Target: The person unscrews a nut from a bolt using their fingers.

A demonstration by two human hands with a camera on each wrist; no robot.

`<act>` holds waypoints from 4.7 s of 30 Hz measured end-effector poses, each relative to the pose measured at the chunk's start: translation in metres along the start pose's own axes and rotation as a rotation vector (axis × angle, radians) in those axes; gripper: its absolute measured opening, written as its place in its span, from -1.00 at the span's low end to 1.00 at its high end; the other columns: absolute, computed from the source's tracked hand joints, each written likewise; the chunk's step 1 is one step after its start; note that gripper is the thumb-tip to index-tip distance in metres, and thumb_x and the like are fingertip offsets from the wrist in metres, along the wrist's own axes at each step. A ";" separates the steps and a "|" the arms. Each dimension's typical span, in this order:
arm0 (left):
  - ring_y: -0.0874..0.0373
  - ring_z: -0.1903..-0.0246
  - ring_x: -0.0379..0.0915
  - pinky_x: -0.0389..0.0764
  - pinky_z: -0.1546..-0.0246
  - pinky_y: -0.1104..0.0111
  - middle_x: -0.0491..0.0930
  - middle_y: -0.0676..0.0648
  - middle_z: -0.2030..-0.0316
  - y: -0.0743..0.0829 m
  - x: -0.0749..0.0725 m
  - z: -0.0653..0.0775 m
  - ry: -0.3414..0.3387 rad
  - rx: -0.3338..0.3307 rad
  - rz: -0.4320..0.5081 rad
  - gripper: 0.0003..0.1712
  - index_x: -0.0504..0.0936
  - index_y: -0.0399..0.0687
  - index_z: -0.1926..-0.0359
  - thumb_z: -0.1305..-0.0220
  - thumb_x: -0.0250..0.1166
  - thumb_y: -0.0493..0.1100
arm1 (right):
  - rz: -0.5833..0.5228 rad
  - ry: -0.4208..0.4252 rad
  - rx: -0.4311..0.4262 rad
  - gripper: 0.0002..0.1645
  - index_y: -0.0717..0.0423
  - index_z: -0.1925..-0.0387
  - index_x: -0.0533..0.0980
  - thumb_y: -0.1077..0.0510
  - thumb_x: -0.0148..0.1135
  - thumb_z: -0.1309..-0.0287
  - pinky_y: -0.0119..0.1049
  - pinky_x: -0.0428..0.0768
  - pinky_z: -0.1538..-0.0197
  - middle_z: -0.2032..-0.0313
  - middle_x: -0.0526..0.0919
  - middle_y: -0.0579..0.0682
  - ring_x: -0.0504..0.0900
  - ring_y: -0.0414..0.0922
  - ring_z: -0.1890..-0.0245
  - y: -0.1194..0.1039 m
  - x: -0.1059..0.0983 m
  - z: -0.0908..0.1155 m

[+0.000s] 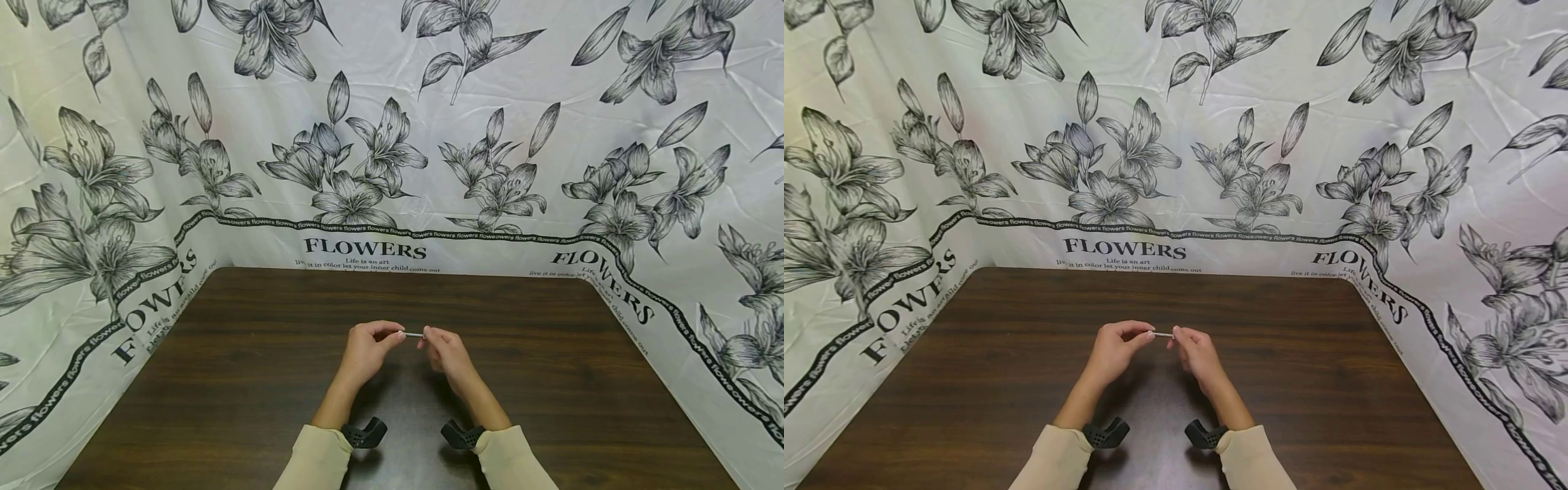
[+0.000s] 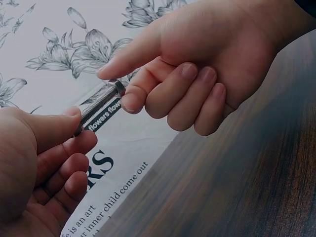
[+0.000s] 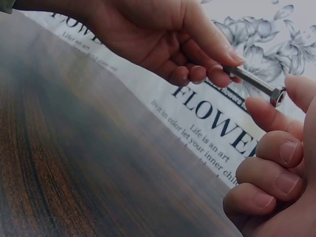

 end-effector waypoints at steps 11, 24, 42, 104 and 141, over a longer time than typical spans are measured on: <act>0.24 0.49 0.50 0.53 0.43 0.38 0.66 0.11 0.48 0.001 0.000 0.000 -0.001 0.017 -0.015 -0.93 0.76 -0.15 0.32 -0.15 0.43 -0.26 | -0.070 0.057 -0.042 -0.67 0.37 0.39 0.49 0.14 0.11 -0.38 -0.43 0.07 0.68 0.76 0.18 -0.13 0.07 -0.29 0.80 0.014 -0.008 -0.005; 0.23 0.49 0.47 0.51 0.44 0.36 0.65 0.13 0.48 0.000 0.000 -0.001 0.004 0.008 -0.026 -0.95 0.76 -0.03 0.32 -0.16 0.43 -0.21 | -0.125 0.060 -0.178 -0.67 0.60 0.14 0.40 0.29 0.16 -0.29 -0.43 0.07 0.67 0.74 0.24 -0.18 0.11 -0.32 0.78 0.007 -0.011 -0.004; 0.22 0.50 0.46 0.50 0.44 0.37 0.64 0.14 0.49 0.000 -0.002 -0.001 0.007 -0.005 -0.024 -0.95 0.76 -0.06 0.33 -0.14 0.44 -0.22 | -0.094 0.065 -0.158 -0.62 0.55 0.07 0.46 0.19 0.06 -0.41 -0.44 0.06 0.68 0.75 0.20 -0.15 0.09 -0.31 0.80 0.005 -0.012 -0.004; 0.23 0.48 0.48 0.50 0.42 0.38 0.65 0.12 0.48 -0.002 -0.003 -0.001 0.006 -0.015 -0.018 -0.90 0.76 -0.17 0.29 -0.15 0.43 -0.24 | -0.088 0.068 -0.236 -0.67 0.57 0.06 0.45 0.43 0.24 -0.16 -0.41 0.07 0.67 0.73 0.21 -0.16 0.14 -0.29 0.78 0.005 -0.013 -0.006; 0.14 0.46 0.51 0.49 0.43 0.35 0.67 0.00 0.48 -0.021 -0.001 0.001 -0.029 -0.089 -0.020 -0.96 0.75 -0.09 0.35 -0.20 0.39 -0.23 | 0.286 0.217 -0.205 -0.75 0.37 0.18 0.64 0.35 0.41 -0.05 -0.44 0.09 0.66 0.75 0.19 -0.14 0.11 -0.32 0.77 0.007 -0.023 -0.009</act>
Point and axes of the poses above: each hand's wrist, its own z-axis away from the middle knuckle, its own x-axis out of the palm, y = z × x, the point moved 8 cm from there along -z, towards the middle knuckle
